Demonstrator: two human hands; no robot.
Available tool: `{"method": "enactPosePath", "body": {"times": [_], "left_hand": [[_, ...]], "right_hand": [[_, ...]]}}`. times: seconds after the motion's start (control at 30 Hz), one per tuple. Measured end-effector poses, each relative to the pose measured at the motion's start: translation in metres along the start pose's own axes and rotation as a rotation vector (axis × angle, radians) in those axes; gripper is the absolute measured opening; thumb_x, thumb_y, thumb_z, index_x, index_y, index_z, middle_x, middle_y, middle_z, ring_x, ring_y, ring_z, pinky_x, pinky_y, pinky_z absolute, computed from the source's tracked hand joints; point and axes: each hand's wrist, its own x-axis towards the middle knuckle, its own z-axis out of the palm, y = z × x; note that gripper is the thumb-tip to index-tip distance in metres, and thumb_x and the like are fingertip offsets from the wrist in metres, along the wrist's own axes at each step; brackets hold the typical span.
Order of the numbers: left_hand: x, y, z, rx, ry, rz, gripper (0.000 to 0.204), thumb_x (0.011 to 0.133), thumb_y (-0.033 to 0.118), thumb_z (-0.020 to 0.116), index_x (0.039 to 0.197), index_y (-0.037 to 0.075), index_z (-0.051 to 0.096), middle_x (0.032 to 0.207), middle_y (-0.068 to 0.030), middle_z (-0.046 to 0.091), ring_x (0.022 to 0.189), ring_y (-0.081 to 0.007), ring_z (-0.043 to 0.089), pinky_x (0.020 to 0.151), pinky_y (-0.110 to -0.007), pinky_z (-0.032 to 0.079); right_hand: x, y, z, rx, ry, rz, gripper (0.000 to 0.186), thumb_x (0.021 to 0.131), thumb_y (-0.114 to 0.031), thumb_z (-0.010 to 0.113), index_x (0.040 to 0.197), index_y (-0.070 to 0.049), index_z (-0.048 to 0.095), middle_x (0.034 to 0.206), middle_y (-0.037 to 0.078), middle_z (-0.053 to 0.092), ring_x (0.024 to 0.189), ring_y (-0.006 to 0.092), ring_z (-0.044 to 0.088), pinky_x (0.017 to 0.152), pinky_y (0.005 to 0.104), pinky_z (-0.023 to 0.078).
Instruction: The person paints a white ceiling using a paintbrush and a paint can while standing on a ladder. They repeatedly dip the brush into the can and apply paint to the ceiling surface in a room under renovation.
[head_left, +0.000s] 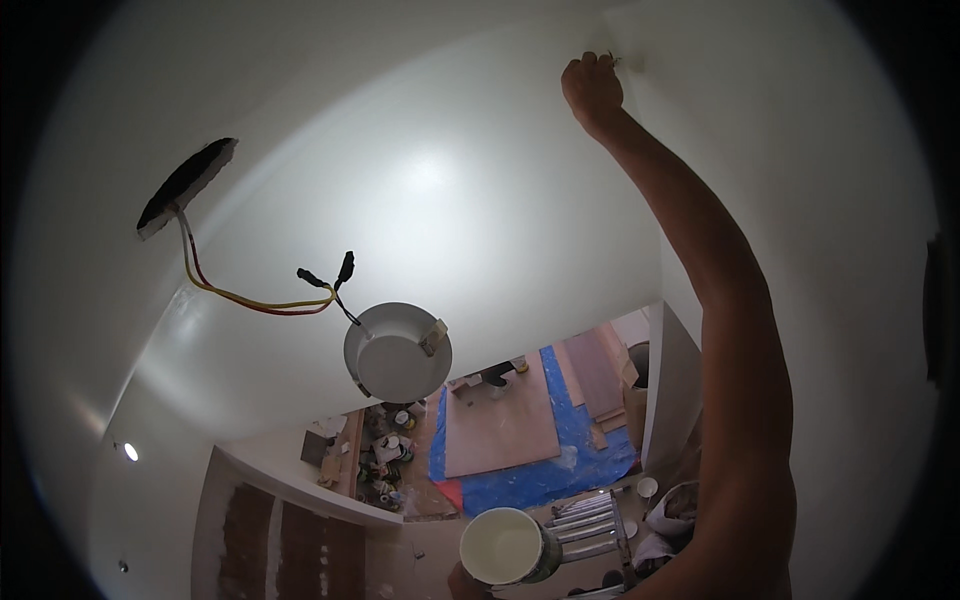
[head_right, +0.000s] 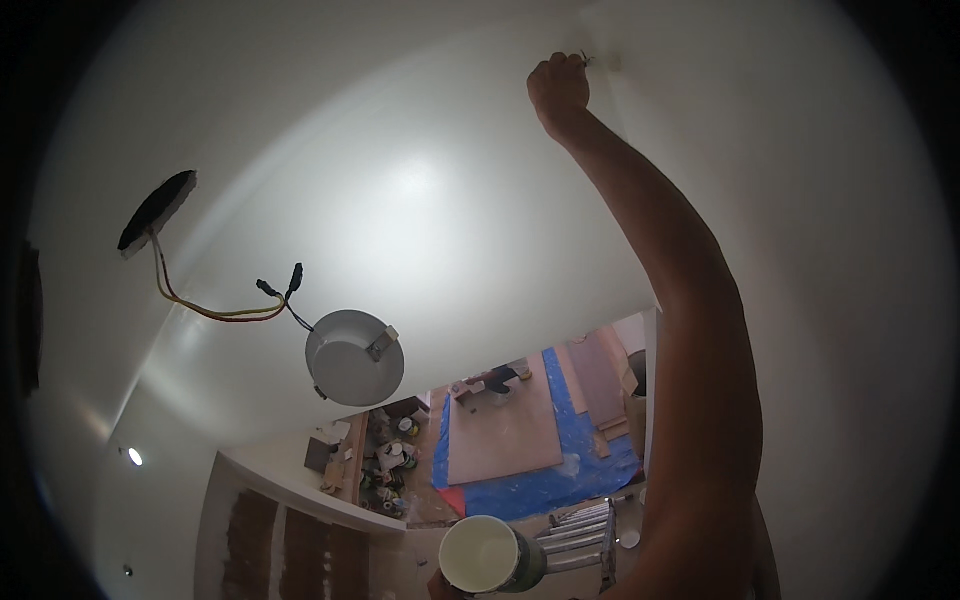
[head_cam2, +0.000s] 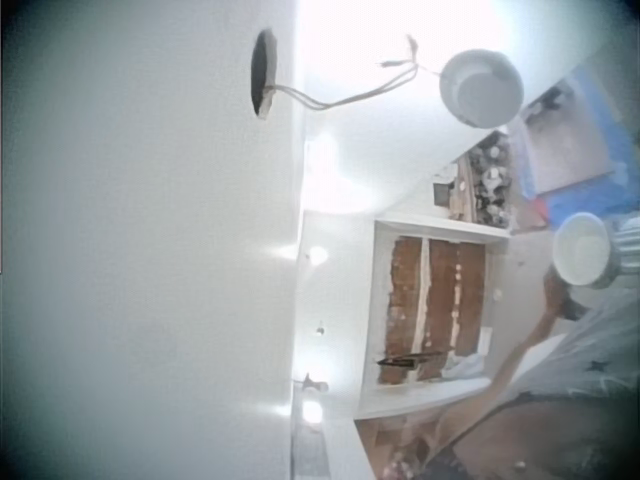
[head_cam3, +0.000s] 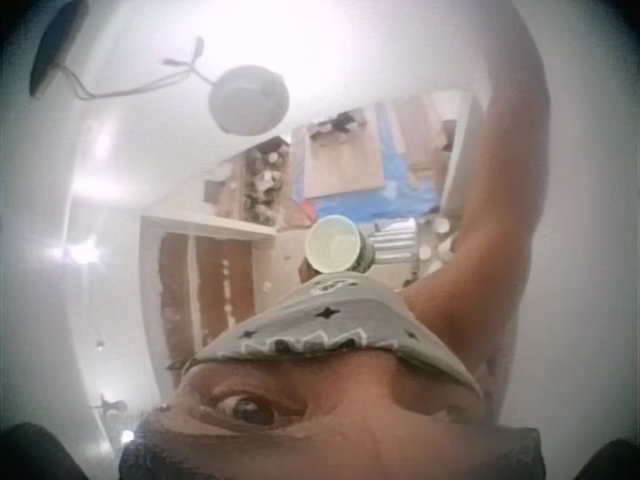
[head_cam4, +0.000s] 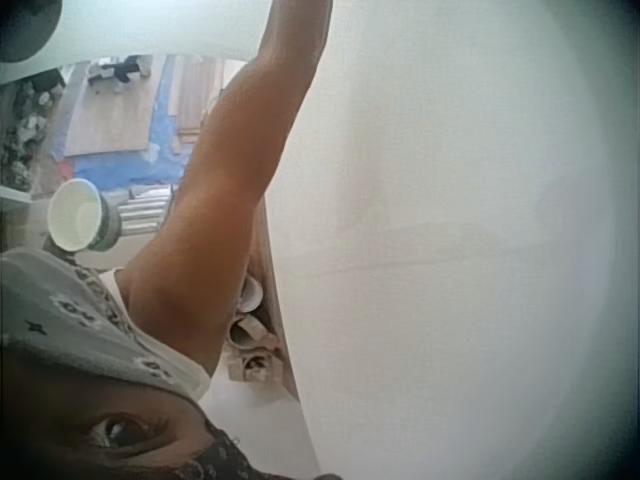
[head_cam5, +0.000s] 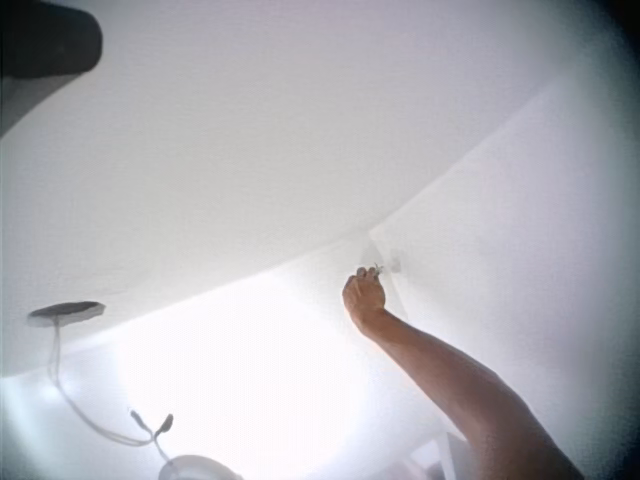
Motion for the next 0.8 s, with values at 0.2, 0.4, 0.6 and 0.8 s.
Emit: {"method": "enactPosePath", "body": {"times": [0.2,0.4,0.6,0.8], "left_hand": [[0.000,0.017,-0.002,-0.065,-0.023,-0.024,0.039,0.098,0.021,0.051,0.129,-0.002,0.058,0.118,-0.0213,0.068,0.109,-0.0336,0.063,0.093,-0.045,0.049],[0.002,0.072,-0.016,-0.317,-0.026,-0.129,0.038,0.100,0.025,0.051,0.125,-0.002,0.060,0.107,-0.0161,0.070,0.095,-0.0260,0.064,0.082,-0.041,0.052],[0.009,0.091,-0.023,-0.311,-0.043,-0.237,0.036,0.100,0.024,0.051,0.122,-0.002,0.062,0.095,-0.0116,0.070,0.078,-0.0194,0.063,0.068,-0.036,0.052],[0.010,0.078,-0.015,-0.324,-0.028,-0.195,0.038,0.100,0.027,0.050,0.123,-0.001,0.062,0.095,-0.0117,0.070,0.079,-0.0195,0.063,0.068,-0.036,0.051]], "right_hand": [[0.025,0.015,0.014,0.039,0.150,-0.015,0.018,0.089,-0.010,0.066,0.103,0.001,0.069,0.109,0.014,0.064,0.105,0.0280,0.061,0.091,0.0356,0.055],[0.013,0.008,0.024,0.094,0.308,-0.100,0.014,0.090,-0.007,0.062,0.099,0.003,0.066,0.105,0.015,0.062,0.100,0.0291,0.062,0.084,0.0342,0.060],[0.006,0.020,0.038,0.012,0.177,-0.052,0.019,0.092,-0.012,0.061,0.105,-0.001,0.068,0.107,0.012,0.062,0.104,0.0248,0.058,0.092,0.0328,0.053],[0.020,0.024,0.036,-0.019,0.138,-0.079,0.019,0.094,-0.014,0.059,0.104,-0.003,0.070,0.111,0.011,0.062,0.109,0.0244,0.057,0.096,0.0349,0.050]]}}
